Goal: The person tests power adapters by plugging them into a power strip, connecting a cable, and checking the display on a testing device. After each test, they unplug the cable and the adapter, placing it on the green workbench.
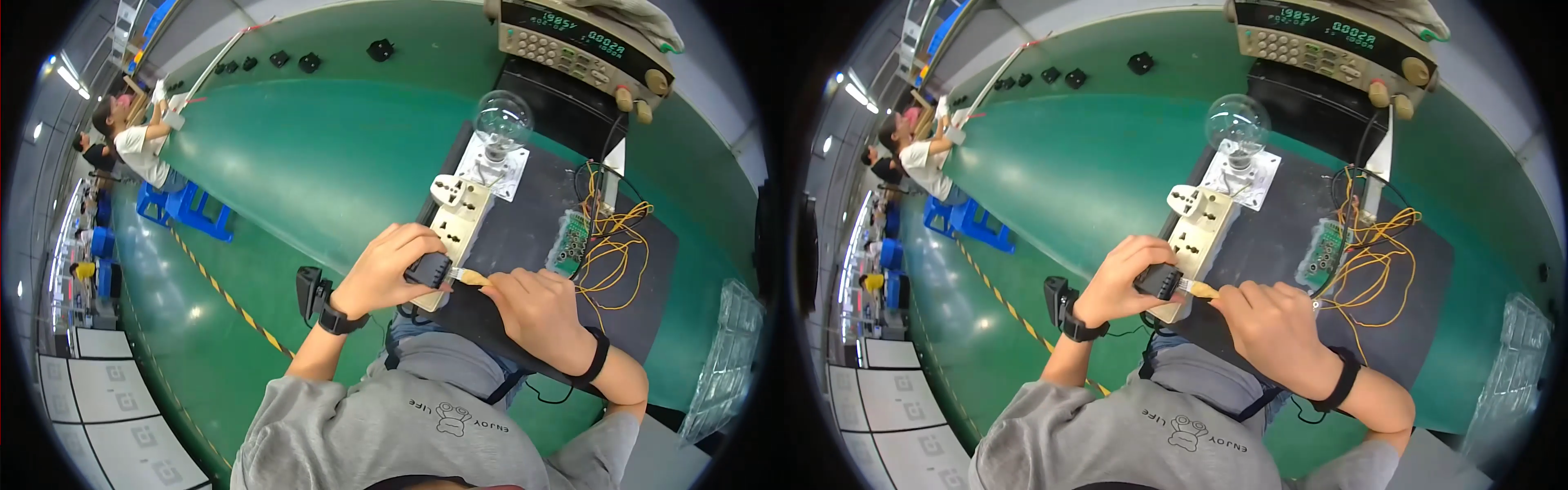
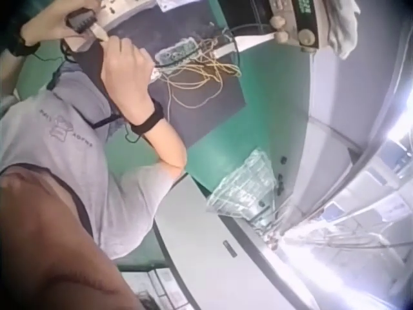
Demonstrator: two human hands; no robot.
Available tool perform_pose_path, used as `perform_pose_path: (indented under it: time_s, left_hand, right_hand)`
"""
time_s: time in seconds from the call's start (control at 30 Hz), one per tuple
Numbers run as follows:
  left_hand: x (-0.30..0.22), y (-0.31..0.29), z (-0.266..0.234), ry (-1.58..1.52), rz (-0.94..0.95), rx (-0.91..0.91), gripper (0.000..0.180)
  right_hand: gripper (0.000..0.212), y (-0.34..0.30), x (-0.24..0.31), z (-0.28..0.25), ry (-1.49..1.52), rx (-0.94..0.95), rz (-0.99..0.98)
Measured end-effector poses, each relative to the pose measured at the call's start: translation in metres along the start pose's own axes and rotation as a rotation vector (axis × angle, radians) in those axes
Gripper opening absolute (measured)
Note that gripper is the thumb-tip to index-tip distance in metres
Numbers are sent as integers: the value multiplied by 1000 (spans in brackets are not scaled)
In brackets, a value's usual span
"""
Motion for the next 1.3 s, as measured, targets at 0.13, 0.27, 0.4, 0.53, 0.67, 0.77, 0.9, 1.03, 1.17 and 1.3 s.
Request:
perform_pose_path:
  time_s: [0.13, 0.27, 0.4, 0.53, 0.67, 0.77, 0.9, 1.03, 1.17, 1.3]
  left_hand:
    - [8, -7, -2, -21, -14, -7, 44]
    - [7, -11, 2, -38, -13, 13, 43]
    - [7, -15, 4, -53, -13, 3, 44]
    - [7, -15, 5, -45, 0, -12, 46]
    - [7, -12, 3, -42, 3, -26, 45]
    - [5, -11, -1, -46, 20, -53, 44]
    - [7, -10, 4, -27, 14, -44, 42]
    - [6, -14, 1, -38, 16, -75, 42]
    - [4, -15, 0, -62, -35, -56, 37]
    - [0, -14, -2, -61, -7, -66, 38]
  right_hand:
    - [12, 2, 9, 7, 37, 23, -16]
    - [11, -4, 12, 11, 72, 27, 0]
    - [10, -8, 11, 12, 110, -8, 21]
    - [10, -8, 10, 17, 134, 16, 50]
    - [14, 1, 22, 18, 74, -33, -16]
    - [20, 4, 22, 15, 19, -28, -43]
    - [14, -3, 17, 19, 65, -41, -27]
    - [16, -1, 23, 15, 28, -75, -87]
    - [15, -3, 30, 9, -12, -94, -122]
    - [14, -2, 30, 10, -23, -71, -122]
Point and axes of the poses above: each hand's wrist, its own y-axis towards the middle knuckle, its own z-axis out of the palm, x = y × z, the point moved 10 cm from there along y, towards the middle knuckle, and after that the axes turned 10 degrees about -z, right-handed, at the moved point
